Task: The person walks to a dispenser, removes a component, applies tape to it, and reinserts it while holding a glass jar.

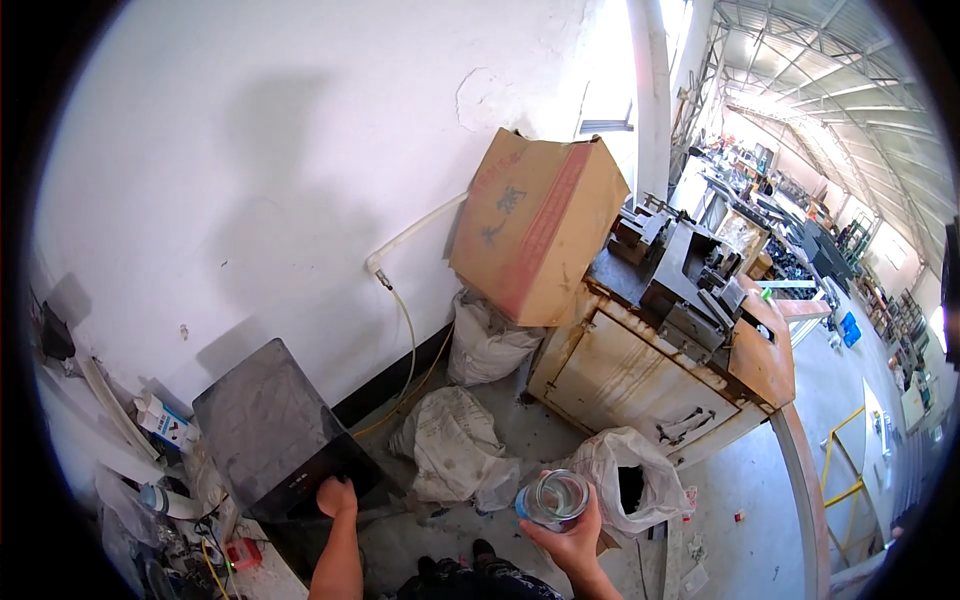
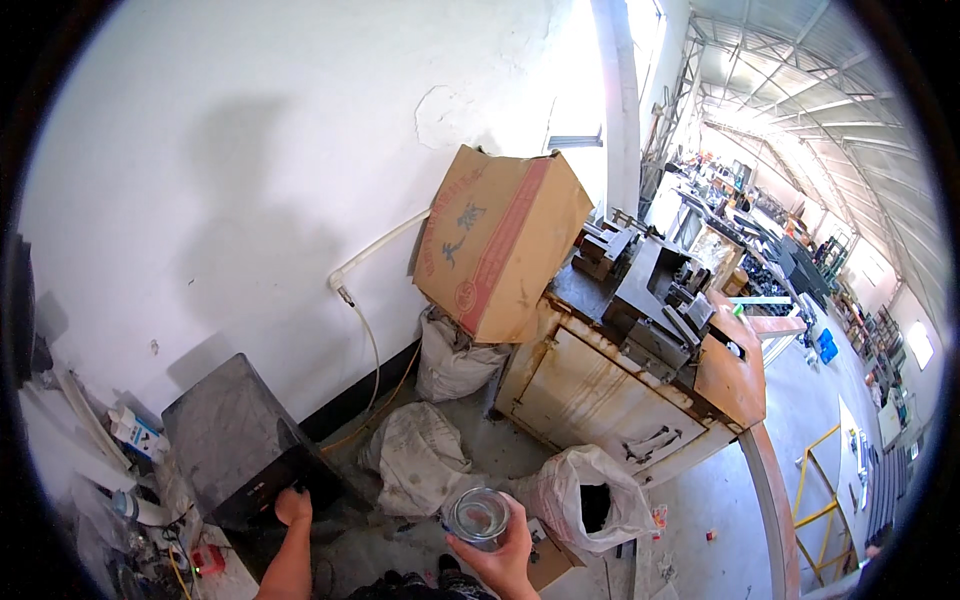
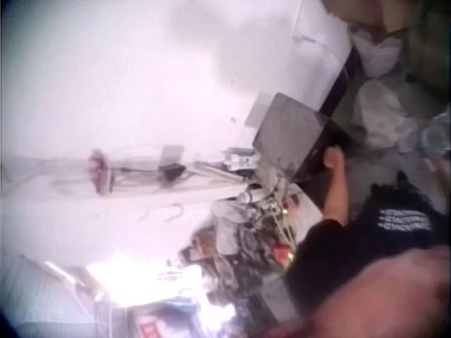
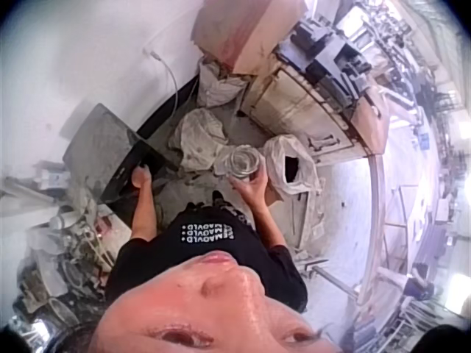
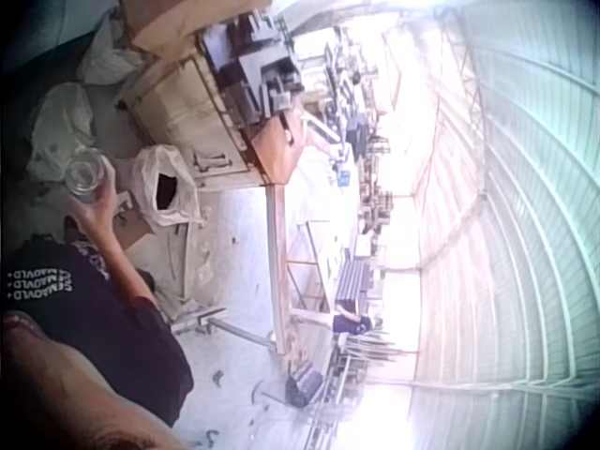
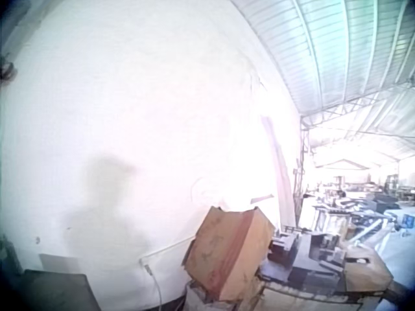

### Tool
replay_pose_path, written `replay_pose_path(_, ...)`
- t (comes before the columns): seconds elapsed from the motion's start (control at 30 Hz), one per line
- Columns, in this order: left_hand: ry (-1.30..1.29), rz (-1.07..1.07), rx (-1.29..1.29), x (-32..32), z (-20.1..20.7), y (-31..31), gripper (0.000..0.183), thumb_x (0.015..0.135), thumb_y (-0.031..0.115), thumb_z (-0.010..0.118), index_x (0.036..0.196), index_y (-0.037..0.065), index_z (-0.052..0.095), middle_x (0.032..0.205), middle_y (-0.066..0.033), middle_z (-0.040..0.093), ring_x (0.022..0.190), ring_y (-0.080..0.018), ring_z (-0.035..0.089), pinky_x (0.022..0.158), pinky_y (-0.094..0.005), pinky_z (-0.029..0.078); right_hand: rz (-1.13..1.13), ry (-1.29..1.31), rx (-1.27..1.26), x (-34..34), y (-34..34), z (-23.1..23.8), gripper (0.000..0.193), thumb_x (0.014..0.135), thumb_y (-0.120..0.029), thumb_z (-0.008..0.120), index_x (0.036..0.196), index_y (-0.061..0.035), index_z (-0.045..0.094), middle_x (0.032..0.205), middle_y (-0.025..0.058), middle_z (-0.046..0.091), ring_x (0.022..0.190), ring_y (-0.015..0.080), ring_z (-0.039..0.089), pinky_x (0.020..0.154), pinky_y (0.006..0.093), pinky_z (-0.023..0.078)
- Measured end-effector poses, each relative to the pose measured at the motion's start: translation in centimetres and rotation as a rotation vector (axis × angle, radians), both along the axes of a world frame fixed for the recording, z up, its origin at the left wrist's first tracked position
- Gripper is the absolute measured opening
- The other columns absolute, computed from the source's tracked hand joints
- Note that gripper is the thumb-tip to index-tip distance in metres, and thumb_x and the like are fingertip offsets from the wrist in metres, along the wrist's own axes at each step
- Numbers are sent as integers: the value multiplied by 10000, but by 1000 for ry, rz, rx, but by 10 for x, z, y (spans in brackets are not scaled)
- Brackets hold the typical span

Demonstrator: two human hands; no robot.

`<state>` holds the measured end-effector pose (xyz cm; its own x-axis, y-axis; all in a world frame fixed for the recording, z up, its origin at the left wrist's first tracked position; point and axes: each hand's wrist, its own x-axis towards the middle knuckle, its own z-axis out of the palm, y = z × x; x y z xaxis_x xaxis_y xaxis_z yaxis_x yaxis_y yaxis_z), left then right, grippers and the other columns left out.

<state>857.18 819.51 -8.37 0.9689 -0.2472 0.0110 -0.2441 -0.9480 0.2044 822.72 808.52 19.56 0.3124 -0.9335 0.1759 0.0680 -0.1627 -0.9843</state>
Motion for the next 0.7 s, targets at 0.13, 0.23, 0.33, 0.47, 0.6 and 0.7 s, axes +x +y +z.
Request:
replay_pose_path(0.13, -5, -1, -16, 0, 0, -3, 311, 811, 354, 610, 788, 57, 698, 827, -147, 671, 785, -312, 646, 709, -413, 510, -11, 21, -16, -3, -1, -6, 693, 594, -17, 844, 1172, -5, 461, 1214, 126, 566, 1081, 181, 559, 953, 327, 429)
replay_pose_path(0.23, -10, 6, -14, 0, -2, -1, 303, 804, 348, 618, 783, 56, 697, 824, -150, 671, 784, -318, 646, 711, -414, 510, 1, 33, -27, -3, 0, -6, 693, 595, -14, 844, 1172, -6, 460, 1216, 132, 566, 1085, 182, 558, 954, 327, 428)
replay_pose_path(0.33, -45, 10, -17, 2, -8, 1, 297, 798, 344, 624, 771, 58, 696, 819, -153, 670, 779, -322, 646, 709, -418, 510, 3, 23, -8, -3, 2, -5, 696, 599, -17, 845, 1177, -6, 456, 1216, 135, 567, 1091, 183, 557, 955, 327, 427)
replay_pose_path(0.47, -48, 5, -19, 1, -6, -1, 292, 790, 342, 629, 757, 59, 695, 810, -155, 669, 767, -328, 646, 701, -425, 510, 4, 12, -9, -4, 2, -6, 707, 600, -17, 846, 1185, -4, 451, 1220, 137, 563, 1095, 186, 557, 958, 332, 427)
replay_pose_path(0.6, -53, -4, -34, 1, -8, 1, 294, 786, 345, 628, 755, 60, 695, 799, -153, 668, 760, -331, 646, 699, -426, 510, 4, -3, -20, -4, 4, -4, 712, 599, -15, 846, 1190, -4, 449, 1230, 139, 555, 1098, 187, 554, 957, 332, 428)
replay_pose_path(0.7, -55, 11, -34, 1, -10, 0, 295, 783, 347, 621, 747, 63, 692, 792, -154, 666, 760, -330, 645, 697, -426, 509, 7, -37, 29, -4, 5, -6, 712, 599, -13, 844, 1192, -4, 450, 1237, 138, 550, 1101, 188, 553, 954, 331, 430)
